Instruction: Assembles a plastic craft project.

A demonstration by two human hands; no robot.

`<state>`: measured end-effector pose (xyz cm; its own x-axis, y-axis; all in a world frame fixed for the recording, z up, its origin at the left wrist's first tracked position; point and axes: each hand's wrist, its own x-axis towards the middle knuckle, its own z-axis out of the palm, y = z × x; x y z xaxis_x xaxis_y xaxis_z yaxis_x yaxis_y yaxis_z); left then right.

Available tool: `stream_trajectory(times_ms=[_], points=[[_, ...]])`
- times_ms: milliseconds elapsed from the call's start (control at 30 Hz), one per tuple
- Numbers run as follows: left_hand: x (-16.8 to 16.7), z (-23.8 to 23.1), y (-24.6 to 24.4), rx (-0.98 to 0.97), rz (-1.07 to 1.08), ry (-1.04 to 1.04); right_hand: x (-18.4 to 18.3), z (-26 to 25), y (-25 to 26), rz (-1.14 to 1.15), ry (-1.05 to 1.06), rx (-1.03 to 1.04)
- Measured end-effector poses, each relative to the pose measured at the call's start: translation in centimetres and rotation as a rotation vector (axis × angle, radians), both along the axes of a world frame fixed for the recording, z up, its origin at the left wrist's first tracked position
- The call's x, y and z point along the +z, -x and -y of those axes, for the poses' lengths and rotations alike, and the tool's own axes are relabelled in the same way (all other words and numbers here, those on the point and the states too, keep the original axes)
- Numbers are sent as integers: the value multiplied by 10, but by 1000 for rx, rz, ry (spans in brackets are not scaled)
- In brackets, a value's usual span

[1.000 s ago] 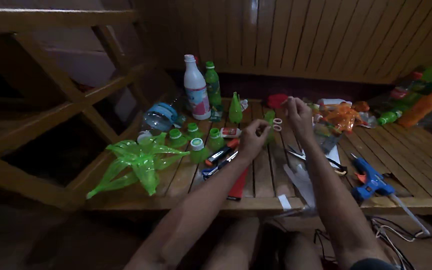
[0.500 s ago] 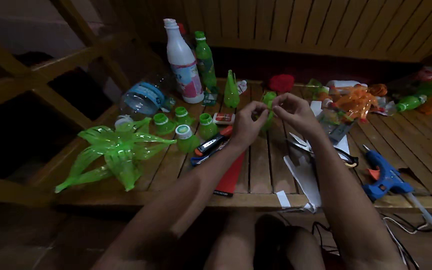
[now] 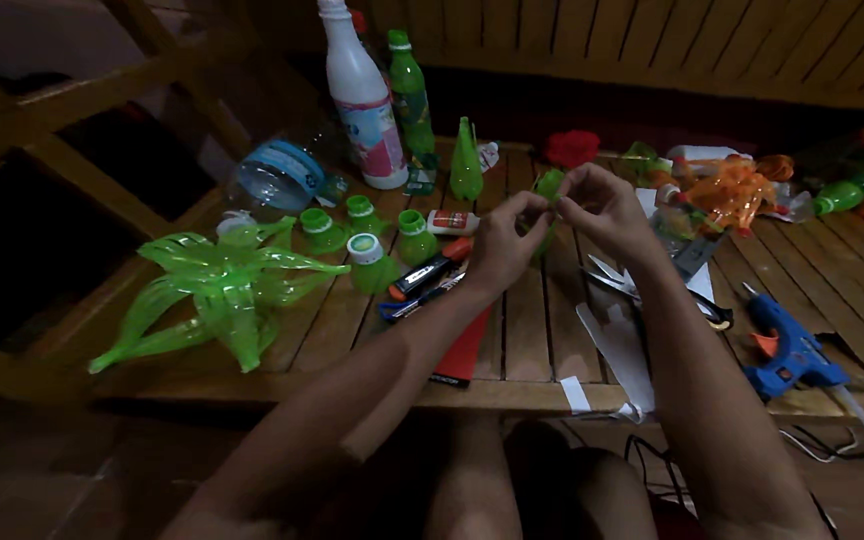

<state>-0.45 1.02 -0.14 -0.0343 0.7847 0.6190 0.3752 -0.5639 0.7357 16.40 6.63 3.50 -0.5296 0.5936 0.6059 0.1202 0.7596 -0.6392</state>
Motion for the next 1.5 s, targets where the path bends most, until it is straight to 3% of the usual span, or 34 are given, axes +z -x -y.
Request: stream_trajectory(times_ms=[667,1500], points=[[-3,-2,0,2,-12,-58,0,3,1,-32,15,-42],[-2,-1,-3,-7,-19,-74,-2,-1,2,-2,-184,-97]])
